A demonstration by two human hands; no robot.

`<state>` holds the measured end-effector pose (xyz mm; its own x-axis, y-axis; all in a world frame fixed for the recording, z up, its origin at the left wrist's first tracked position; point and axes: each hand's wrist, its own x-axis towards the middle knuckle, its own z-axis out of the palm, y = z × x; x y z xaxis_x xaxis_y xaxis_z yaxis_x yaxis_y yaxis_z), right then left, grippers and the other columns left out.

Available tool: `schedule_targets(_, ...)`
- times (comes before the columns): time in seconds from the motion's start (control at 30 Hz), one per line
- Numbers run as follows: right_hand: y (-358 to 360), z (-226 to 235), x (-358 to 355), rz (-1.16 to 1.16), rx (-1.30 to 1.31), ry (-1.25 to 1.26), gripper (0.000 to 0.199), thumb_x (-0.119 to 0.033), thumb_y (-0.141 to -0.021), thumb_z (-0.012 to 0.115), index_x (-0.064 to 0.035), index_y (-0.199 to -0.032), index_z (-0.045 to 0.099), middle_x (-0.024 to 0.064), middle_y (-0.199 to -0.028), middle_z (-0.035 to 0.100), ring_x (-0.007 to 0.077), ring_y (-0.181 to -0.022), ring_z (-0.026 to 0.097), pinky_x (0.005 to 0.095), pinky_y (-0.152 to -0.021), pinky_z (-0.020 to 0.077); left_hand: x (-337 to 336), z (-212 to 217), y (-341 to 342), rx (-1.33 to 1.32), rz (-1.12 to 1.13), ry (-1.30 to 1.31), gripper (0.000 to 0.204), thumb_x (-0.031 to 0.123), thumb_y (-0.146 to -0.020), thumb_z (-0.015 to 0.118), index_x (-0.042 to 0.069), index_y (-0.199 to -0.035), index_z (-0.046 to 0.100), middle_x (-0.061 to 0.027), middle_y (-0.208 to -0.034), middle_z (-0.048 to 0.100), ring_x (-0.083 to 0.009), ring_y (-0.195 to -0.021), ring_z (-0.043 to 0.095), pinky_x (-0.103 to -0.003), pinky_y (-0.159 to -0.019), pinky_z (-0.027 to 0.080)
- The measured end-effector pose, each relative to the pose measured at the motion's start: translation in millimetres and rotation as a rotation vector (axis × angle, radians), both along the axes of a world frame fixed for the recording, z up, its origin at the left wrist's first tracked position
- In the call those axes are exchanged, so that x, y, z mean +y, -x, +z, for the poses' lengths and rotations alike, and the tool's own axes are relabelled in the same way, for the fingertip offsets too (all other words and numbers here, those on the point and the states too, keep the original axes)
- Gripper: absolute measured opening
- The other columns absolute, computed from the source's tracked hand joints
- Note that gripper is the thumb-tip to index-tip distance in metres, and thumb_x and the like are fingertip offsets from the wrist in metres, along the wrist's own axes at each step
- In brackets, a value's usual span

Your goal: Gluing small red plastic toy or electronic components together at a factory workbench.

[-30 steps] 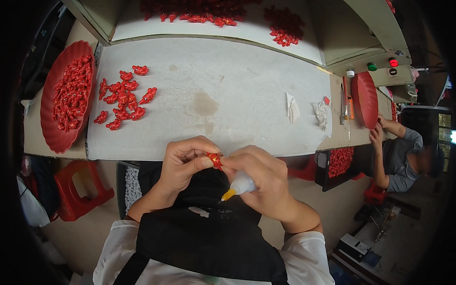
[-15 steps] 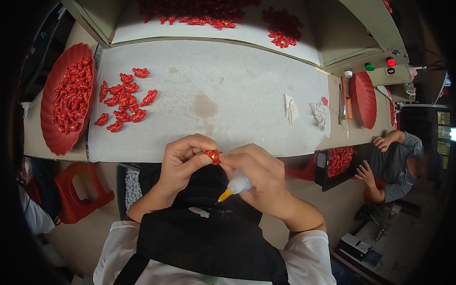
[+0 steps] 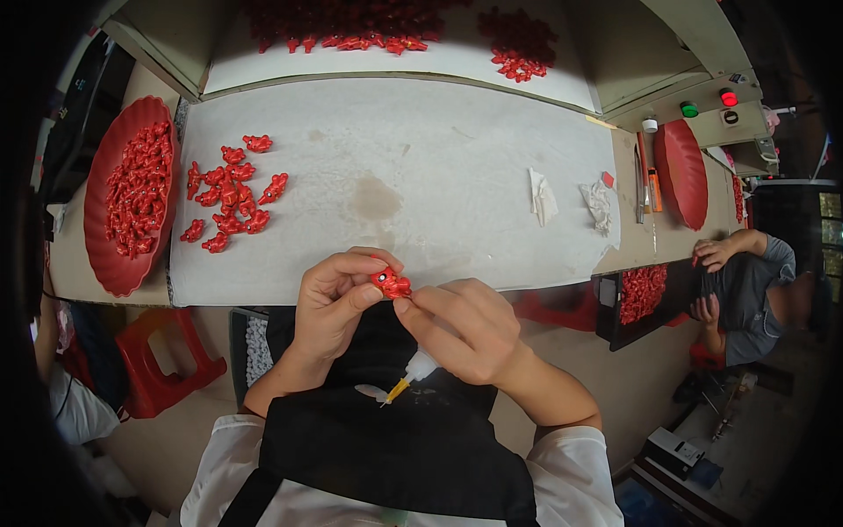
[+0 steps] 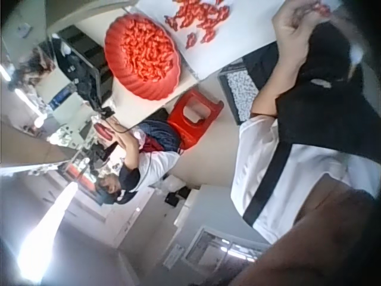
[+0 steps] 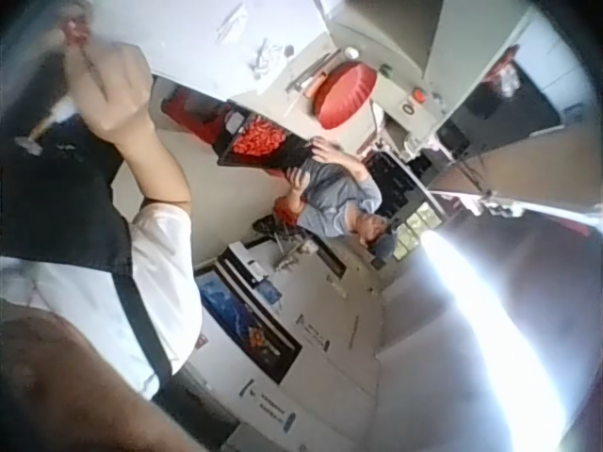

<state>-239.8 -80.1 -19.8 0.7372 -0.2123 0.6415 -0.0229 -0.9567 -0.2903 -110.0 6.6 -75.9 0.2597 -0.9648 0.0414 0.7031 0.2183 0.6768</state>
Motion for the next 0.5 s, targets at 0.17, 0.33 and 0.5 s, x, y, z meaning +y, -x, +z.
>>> schedule_targets(0.17, 1.1, -5.6, 0.6, -0.015, -0.039, -0.129, 0.019, 0.002, -0.056, 0.069, 0.0002, -0.073, 0.060, 0.0078, -0.071, 0.056, 0.0159, -0.054, 0.052, 0.0221, -0.044, 0.0405, -1.2, -1.6, -0.9, -0.034, 0.015, 0.006, 0.021, -0.005, -0.076, 0.054, -0.003, -0.096, 0.056, -0.0132, -0.100, 0.054, -0.0171, -0.088, 0.055, -0.027, -0.079, 0.043)
schedule_targets(0.33, 3.9, -4.9, -0.4, -0.059, -0.022, -0.627, 0.020, 0.004, -0.062, 0.067, -0.0006, -0.080, 0.061, 0.0095, -0.074, 0.058, 0.0182, -0.059, 0.055, 0.0241, -0.050, 0.0425, -0.6, -1.7, -5.6, -0.214, 0.016, -0.006, 0.020, -0.004, -0.073, 0.059, -0.003, -0.093, 0.057, -0.0106, -0.090, 0.056, -0.0148, -0.081, 0.056, -0.025, -0.073, 0.044)
schedule_targets(0.5, 3.1, -2.7, 0.5, -0.063, 0.017, -0.720, 0.020, 0.005, -0.063, 0.066, -0.0010, -0.082, 0.061, 0.0101, -0.074, 0.059, 0.0190, -0.061, 0.057, 0.0252, -0.053, 0.0434, -0.8, 0.5, -7.5, -0.262, 0.011, -0.039, 0.019, -0.003, -0.073, 0.060, -0.003, -0.091, 0.058, -0.0090, -0.084, 0.058, -0.0133, -0.079, 0.056, -0.024, -0.071, 0.045)
